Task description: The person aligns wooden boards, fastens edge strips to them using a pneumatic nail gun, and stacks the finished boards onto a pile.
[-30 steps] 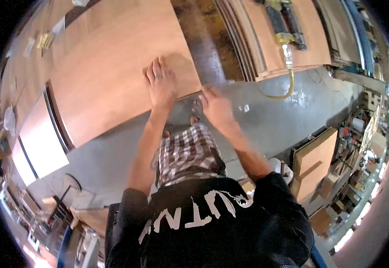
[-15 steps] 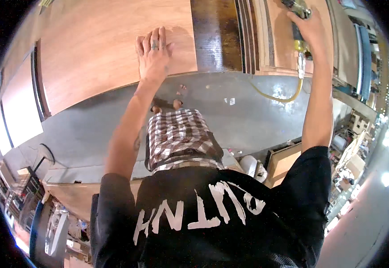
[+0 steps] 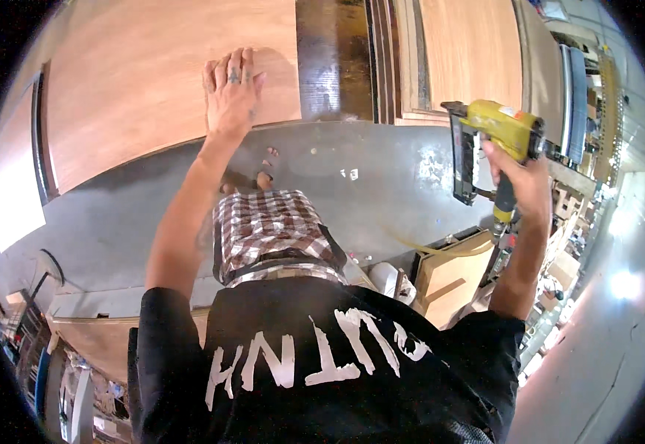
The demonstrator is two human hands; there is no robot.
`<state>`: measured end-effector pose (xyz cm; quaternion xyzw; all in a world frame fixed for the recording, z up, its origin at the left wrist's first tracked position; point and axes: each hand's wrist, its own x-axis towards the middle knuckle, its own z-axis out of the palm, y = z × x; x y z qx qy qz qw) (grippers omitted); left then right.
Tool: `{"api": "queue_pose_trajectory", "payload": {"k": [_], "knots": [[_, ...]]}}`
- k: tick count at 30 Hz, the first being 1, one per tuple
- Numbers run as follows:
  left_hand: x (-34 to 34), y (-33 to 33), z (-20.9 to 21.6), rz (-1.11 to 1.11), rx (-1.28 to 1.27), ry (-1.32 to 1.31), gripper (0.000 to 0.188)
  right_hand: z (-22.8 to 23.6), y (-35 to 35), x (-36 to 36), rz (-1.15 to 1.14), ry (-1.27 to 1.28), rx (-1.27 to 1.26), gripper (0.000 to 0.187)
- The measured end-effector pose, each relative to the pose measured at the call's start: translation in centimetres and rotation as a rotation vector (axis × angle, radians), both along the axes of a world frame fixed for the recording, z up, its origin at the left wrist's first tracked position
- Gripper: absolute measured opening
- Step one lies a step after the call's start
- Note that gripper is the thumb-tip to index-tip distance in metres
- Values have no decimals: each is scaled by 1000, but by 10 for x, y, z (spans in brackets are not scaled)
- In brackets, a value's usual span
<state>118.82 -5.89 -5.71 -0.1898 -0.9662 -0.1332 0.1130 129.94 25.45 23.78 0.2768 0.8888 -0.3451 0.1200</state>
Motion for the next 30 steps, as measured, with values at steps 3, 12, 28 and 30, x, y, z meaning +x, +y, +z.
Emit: {"api": "queue_pose_trajectory", "payload": {"k": [3, 12, 28, 30], "knots": [[-2, 0, 1, -12, 12, 24, 52, -16, 2, -1, 18, -61, -30, 20], [3, -4, 10, -38, -1, 36, 51, -26, -7, 13, 24, -36, -43, 19], [135, -43, 104, 187, 716, -273, 12, -99, -102, 35, 54, 164, -349, 37], [155, -40, 106, 201, 651, -374, 11, -115, -100, -5, 85, 408, -293, 41]]}}
